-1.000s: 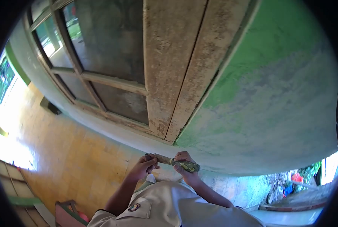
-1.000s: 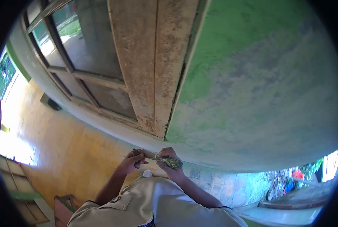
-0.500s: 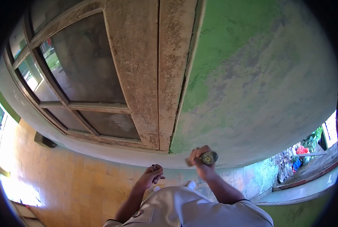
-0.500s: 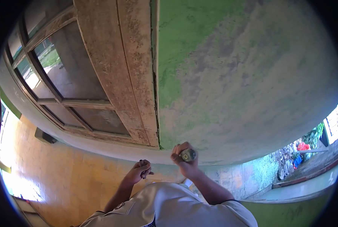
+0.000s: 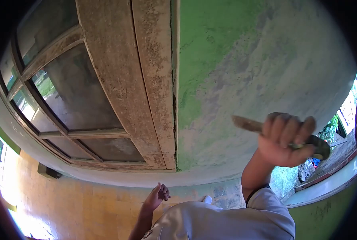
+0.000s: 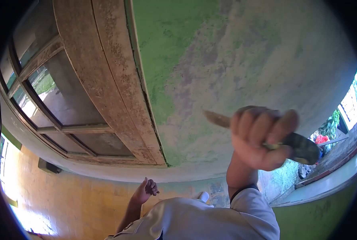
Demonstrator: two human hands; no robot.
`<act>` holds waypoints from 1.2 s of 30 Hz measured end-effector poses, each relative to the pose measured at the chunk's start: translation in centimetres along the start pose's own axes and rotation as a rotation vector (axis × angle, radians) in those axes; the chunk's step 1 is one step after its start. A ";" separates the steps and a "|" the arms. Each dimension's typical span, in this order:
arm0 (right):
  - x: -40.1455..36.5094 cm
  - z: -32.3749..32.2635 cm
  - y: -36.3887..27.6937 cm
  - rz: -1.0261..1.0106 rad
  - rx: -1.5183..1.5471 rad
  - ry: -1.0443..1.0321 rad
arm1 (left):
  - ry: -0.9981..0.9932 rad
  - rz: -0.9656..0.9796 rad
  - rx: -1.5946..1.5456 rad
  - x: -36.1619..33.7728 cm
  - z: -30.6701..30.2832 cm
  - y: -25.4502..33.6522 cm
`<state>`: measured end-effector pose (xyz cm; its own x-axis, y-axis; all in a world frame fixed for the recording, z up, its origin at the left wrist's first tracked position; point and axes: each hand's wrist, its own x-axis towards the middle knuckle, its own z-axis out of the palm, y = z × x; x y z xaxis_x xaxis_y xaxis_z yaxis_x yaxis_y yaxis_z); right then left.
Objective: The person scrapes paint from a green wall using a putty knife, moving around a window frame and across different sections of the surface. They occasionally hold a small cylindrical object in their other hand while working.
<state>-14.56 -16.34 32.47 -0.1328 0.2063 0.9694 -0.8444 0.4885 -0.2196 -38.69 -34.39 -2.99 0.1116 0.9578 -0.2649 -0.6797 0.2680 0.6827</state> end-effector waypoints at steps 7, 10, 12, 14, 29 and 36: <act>0.7 -1.3 3.8 0.062 0.036 -0.016 | 0.005 -0.008 -0.014 0.2 0.2 0.2; 0.5 -0.6 1.6 -0.077 0.054 0.021 | -0.021 0.008 0.003 0.3 0.3 0.5; 1.1 -0.4 0.3 -0.265 0.062 -0.044 | -0.026 -0.020 0.002 0.2 -0.1 0.3; 1.0 -0.3 1.8 -0.220 -0.047 0.011 | -0.017 -0.019 0.001 0.1 0.0 0.6; 0.2 -0.4 1.6 -0.348 -0.036 -0.024 | -0.024 -0.037 0.022 0.5 0.3 0.6; -0.1 0.4 0.7 -0.411 0.020 -0.021 | -0.026 -0.037 0.027 0.4 0.2 0.3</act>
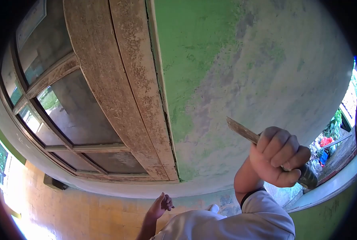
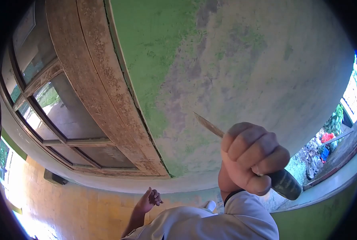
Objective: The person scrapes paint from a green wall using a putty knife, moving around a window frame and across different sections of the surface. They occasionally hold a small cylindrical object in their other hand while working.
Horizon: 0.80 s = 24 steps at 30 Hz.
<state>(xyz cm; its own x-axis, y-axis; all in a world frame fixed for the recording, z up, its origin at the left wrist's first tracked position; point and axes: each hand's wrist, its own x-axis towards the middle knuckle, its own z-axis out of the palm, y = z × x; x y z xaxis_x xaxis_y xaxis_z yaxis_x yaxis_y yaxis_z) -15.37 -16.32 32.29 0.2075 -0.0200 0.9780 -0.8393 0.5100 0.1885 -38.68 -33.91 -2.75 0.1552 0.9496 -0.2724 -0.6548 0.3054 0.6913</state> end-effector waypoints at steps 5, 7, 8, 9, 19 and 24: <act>-0.5 -0.5 1.5 0.251 -0.135 0.087 | 0.002 -0.004 0.005 -0.2 0.4 -0.1; -0.5 -0.6 0.4 0.151 -0.032 0.033 | -0.006 -0.002 0.007 -0.2 0.2 -0.3; -0.2 -0.5 0.2 0.054 0.005 -0.001 | -0.002 -0.008 -0.008 -0.2 0.1 -0.4; -0.3 -0.7 0.8 0.053 0.008 -0.002 | 0.005 -0.018 -0.026 -0.3 0.0 -0.6; -1.6 -0.7 2.7 0.261 -0.117 0.103 | 0.003 -0.027 -0.006 -1.1 0.3 -0.8; -0.9 0.3 -0.7 0.072 0.000 0.025 | -0.023 -0.024 0.009 -1.2 0.2 -0.6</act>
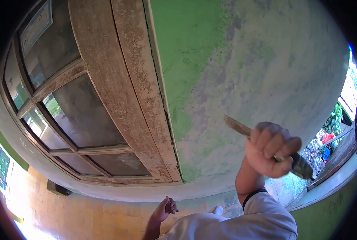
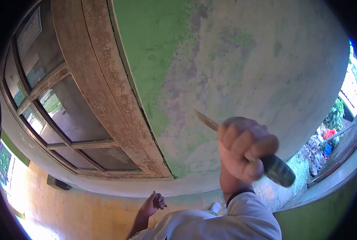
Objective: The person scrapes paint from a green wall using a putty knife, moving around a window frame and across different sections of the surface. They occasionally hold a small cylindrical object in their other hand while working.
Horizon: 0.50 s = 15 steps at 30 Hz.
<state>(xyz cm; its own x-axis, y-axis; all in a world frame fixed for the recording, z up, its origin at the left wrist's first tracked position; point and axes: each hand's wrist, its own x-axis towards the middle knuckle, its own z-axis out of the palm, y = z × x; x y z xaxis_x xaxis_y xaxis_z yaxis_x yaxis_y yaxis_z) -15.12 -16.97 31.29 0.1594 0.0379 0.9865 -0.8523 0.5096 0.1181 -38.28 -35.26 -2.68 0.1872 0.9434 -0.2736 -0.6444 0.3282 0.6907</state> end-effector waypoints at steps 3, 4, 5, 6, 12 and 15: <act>-0.5 -0.7 2.4 0.236 -0.171 0.126 | -0.013 -0.013 -0.008 -0.1 -0.5 -0.3; -0.3 -1.0 2.4 0.191 -0.113 0.105 | -0.015 -0.026 -0.010 -0.4 -0.5 -0.6; -0.5 -1.0 2.0 0.192 -0.120 0.103 | -0.010 -0.023 0.002 -0.4 -0.5 -0.6; -1.0 -1.0 1.5 0.286 -0.076 0.053 | -0.005 -0.017 0.014 -0.3 -0.5 -0.6; -12.6 -0.2 -0.1 1.150 -0.101 -0.085 | -0.020 -0.015 -0.091 -0.5 -0.3 -0.5; -19.9 0.3 -1.9 1.838 -0.460 -0.356 | -0.025 -0.059 -0.107 -0.4 -1.8 -1.8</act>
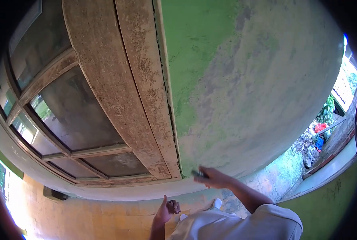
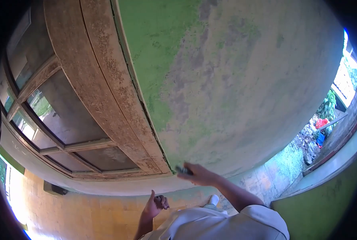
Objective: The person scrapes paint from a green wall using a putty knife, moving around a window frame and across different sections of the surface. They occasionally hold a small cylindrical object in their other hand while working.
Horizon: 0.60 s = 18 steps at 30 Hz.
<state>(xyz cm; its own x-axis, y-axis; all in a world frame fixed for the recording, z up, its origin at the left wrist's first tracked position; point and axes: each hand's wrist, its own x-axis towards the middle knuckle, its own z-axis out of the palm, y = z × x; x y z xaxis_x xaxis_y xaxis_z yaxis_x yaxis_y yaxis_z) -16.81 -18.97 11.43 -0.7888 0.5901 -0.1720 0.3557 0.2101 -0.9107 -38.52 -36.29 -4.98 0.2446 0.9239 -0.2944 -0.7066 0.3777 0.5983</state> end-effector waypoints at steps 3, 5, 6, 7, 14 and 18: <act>-1.3 1.5 5.9 -0.074 -0.381 -0.062 | -0.035 -0.030 -0.042 0.0 -1.2 -0.9; -2.7 1.3 5.5 -0.151 -0.470 -0.088 | -0.040 -0.065 -0.063 0.4 -2.0 -1.7; -3.5 0.6 5.3 -0.123 -0.459 -0.084 | -0.039 -0.082 -0.076 0.5 -2.6 -2.2; -4.3 -0.6 3.1 -0.055 -0.291 -0.071 | -0.041 -0.110 -0.088 0.7 -3.0 -2.6; -10.8 -5.8 -0.2 -0.224 0.719 0.280 | -0.076 -0.213 -0.054 3.4 -4.3 -2.9; -12.2 -3.0 1.6 0.217 0.776 0.077 | 0.028 -0.291 0.086 4.8 -3.1 -2.1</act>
<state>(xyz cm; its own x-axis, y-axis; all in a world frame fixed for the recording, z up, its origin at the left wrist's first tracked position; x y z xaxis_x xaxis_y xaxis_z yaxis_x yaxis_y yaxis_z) -5.16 -23.50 13.16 -0.6957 0.6133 -0.3740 0.0256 -0.4991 -0.8662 -37.91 -32.80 -9.91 0.4091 0.7744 -0.4826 -0.5501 0.6313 0.5467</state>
